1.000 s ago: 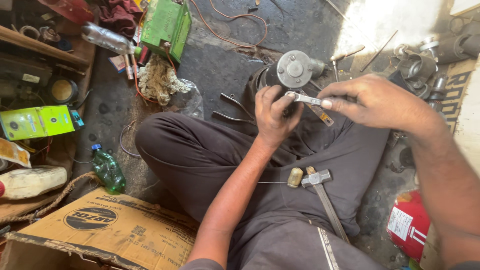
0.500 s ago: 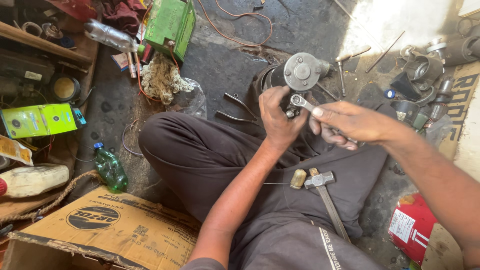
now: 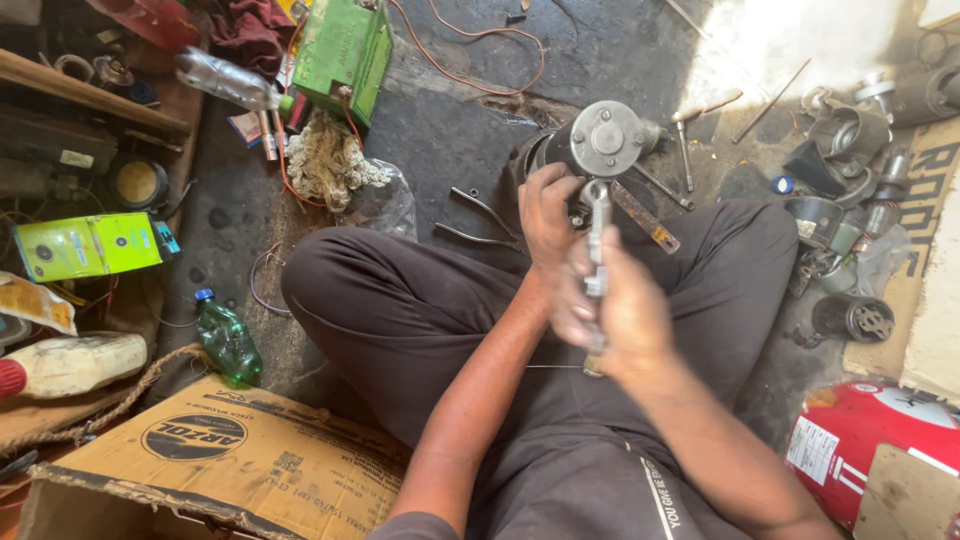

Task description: The person sits on the floor and uses a T-handle wrench and a socket wrench to loosen and tighten bolts on a small electric motor. They remove a circular metal cover, adjust internal components, and reassemble the motor housing.

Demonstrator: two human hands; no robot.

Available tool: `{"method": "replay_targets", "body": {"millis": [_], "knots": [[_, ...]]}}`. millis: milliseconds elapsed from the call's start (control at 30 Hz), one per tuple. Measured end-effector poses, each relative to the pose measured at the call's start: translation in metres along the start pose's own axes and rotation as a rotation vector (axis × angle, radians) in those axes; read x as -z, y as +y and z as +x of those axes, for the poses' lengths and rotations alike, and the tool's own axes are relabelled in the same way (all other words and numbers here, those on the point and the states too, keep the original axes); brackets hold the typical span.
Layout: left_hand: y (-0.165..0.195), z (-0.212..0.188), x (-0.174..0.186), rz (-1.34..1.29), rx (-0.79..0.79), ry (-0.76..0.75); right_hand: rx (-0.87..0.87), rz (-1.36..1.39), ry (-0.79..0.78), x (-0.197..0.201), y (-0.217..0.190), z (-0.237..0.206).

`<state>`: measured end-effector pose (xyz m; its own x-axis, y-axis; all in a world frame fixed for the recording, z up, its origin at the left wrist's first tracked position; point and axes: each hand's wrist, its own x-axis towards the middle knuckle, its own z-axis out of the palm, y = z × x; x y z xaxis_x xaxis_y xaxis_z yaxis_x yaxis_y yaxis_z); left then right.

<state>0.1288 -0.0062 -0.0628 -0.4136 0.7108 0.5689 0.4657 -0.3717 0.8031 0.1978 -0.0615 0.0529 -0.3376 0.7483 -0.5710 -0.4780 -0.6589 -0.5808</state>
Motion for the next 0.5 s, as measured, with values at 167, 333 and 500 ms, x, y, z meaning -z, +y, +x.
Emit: {"method": "replay_targets", "body": {"millis": [167,333,500], "knots": [[-0.001,0.003,0.003,-0.017,0.007,-0.048,-0.172,-0.828,-0.008,0.049,-0.075,-0.002],[0.002,0.004,0.003,0.019,-0.052,-0.026,-0.466,-1.105,-0.073,0.059,-0.127,0.029],[0.004,0.005,0.005,0.016,-0.037,-0.042,-0.543,-1.294,-0.282,0.062,-0.156,0.060]]}}
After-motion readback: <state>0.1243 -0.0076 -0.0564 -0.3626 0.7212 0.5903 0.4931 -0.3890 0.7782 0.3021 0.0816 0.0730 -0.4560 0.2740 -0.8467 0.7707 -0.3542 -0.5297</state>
